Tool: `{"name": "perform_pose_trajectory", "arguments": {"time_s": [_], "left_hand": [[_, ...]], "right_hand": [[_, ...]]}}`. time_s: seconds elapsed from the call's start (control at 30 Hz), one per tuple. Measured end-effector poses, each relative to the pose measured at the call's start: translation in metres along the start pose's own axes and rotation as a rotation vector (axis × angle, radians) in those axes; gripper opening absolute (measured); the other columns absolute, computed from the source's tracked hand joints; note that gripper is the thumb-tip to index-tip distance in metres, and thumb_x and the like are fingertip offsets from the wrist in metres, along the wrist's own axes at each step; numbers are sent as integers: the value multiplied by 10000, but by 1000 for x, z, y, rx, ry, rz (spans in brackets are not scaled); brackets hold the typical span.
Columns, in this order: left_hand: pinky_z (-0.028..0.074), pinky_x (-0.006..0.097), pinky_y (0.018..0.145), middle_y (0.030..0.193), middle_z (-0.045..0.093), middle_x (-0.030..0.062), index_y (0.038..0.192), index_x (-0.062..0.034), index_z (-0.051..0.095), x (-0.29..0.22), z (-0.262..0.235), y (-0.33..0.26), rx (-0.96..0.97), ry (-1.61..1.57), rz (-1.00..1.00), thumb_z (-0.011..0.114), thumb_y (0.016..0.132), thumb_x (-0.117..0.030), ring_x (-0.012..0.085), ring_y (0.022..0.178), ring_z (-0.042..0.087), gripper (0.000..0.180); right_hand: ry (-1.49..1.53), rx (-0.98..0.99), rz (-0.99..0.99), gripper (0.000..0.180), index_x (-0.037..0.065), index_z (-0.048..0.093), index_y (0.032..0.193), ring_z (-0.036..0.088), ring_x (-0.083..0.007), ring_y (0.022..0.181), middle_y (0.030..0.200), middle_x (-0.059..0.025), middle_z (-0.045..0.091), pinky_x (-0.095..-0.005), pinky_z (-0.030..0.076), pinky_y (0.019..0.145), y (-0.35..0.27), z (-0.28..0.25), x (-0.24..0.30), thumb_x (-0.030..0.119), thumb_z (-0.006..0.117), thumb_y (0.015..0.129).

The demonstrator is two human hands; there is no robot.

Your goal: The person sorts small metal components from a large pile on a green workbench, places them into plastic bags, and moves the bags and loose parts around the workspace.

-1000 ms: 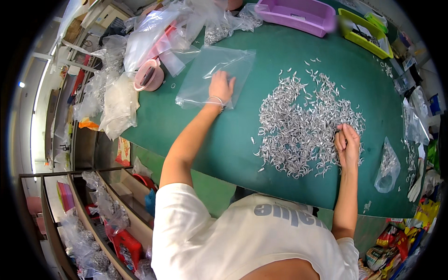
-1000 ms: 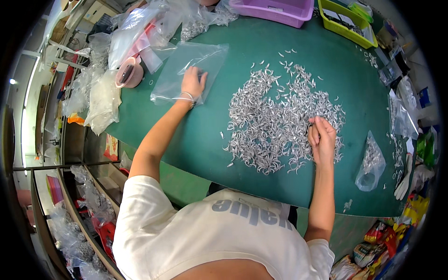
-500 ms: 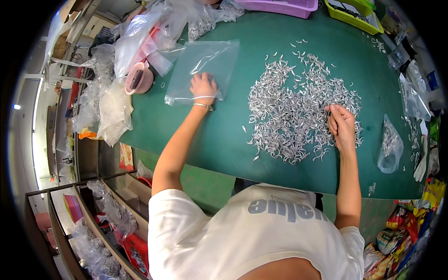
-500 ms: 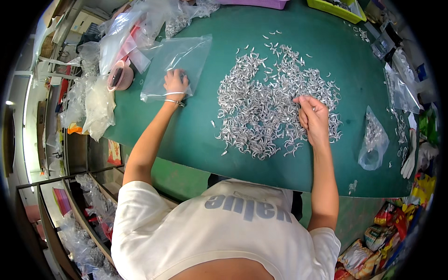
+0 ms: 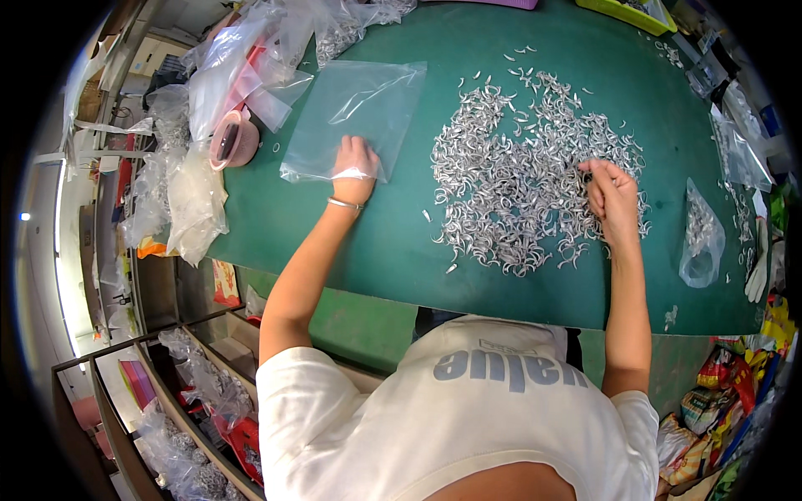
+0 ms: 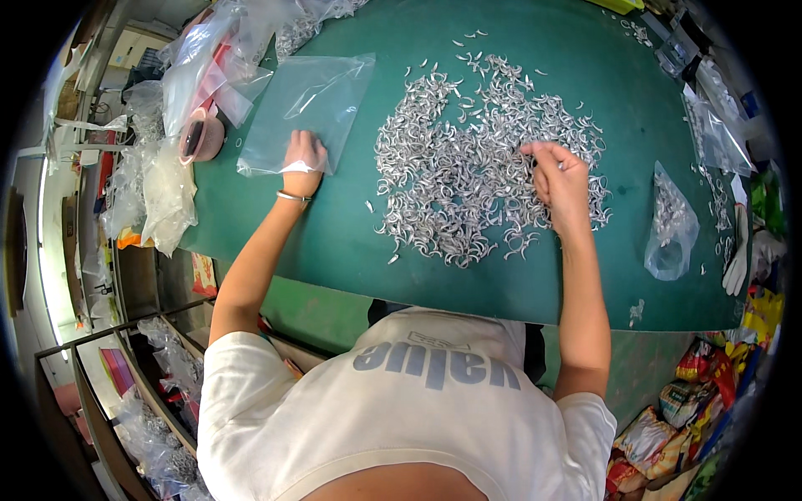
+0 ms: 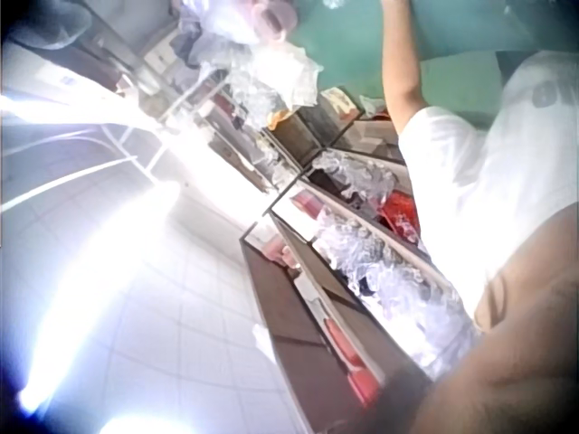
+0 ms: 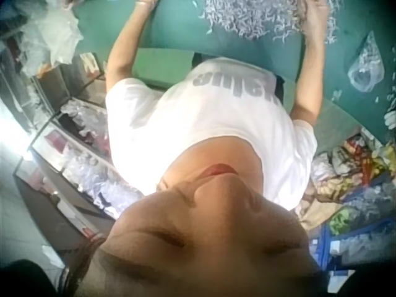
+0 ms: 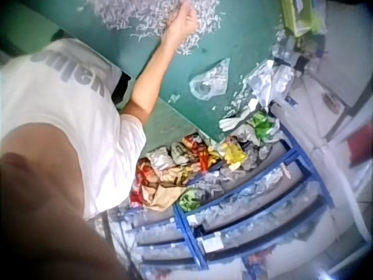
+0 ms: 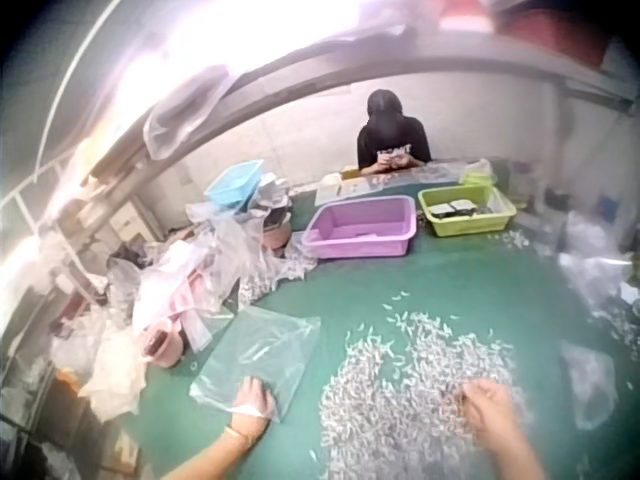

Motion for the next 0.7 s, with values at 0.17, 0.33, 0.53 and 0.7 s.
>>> {"name": "perform_pose_trajectory", "arguments": {"time_s": [0.17,0.33,0.53,0.7], "left_hand": [[460,436,593,869,490,176,866,-1,488,-5,-5,1,15,-51,-38,576,766,-116,368,754,523,177],[453,432,590,861,498,179,828,-4,477,-4,-3,-3,-21,46,3,561,793,-122,355,728,528,149],[433,429,566,640,507,141,688,-19,472,-3,-2,1,-30,5,-9,605,773,-166,340,623,522,216],[416,427,538,649,508,144,682,-15,470,-5,-11,-1,-58,-7,-13,626,759,-163,339,613,522,228]], "right_hand": [[-518,-37,-224,198,-20,634,911,521,-94,646,698,-38,596,-225,390,611,-13,-13,21,147,540,861],[-955,-319,-350,198,-15,624,938,632,-257,691,756,-175,636,-328,470,644,-23,-39,38,139,538,847],[-1510,-70,-436,282,76,578,1079,582,-305,511,572,-158,574,-394,454,459,-35,-7,7,219,544,839],[-1489,128,-474,328,101,544,1138,577,-277,489,589,-123,584,-380,443,435,-67,22,2,213,550,829]]}}
Point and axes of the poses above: each hand's wrist, its own y-axis towards the middle knuckle, its own z-axis out of the palm, x = y × z, the point moved 5 cm from there along y, towards the middle knuckle
